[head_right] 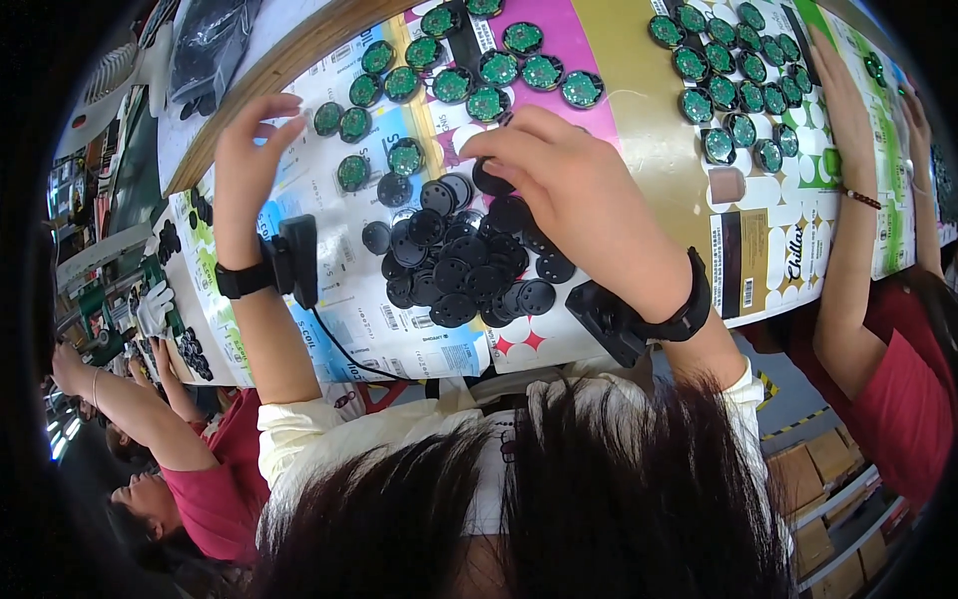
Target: Assembling small circular black components onto a template on a production line.
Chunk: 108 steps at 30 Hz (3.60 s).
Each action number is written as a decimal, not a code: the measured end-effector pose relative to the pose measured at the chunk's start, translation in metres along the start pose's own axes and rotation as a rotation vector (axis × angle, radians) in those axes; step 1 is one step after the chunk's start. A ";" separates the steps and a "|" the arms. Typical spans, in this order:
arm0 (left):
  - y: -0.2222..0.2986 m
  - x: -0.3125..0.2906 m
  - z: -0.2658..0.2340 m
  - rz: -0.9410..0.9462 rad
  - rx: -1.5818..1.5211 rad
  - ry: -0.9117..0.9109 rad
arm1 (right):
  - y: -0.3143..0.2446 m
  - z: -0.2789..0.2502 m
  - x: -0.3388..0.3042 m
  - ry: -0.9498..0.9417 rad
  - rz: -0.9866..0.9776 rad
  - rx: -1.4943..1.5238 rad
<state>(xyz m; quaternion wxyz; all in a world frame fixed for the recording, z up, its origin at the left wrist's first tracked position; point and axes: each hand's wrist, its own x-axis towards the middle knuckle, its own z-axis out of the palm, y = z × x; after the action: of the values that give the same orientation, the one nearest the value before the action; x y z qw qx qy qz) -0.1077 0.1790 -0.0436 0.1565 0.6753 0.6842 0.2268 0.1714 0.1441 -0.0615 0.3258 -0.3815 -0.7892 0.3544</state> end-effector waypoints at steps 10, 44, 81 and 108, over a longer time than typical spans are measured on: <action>-0.014 0.012 0.019 0.060 0.093 -0.231 | -0.001 -0.001 -0.006 -0.051 0.182 0.074; 0.107 -0.081 0.024 -0.206 -1.578 -0.296 | -0.034 -0.010 0.006 0.329 -0.386 -0.220; 0.121 -0.089 0.030 -0.173 -1.320 -0.132 | -0.030 -0.003 0.008 0.340 -0.454 -0.217; -0.008 -0.081 -0.003 0.065 0.413 0.102 | 0.000 0.052 0.020 -0.112 0.007 -0.179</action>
<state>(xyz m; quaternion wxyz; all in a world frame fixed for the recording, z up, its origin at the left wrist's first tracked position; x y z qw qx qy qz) -0.1127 0.0980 -0.0531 -0.0274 0.7023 0.7011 0.1206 0.1203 0.1448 -0.0851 0.2444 -0.3915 -0.8332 0.3046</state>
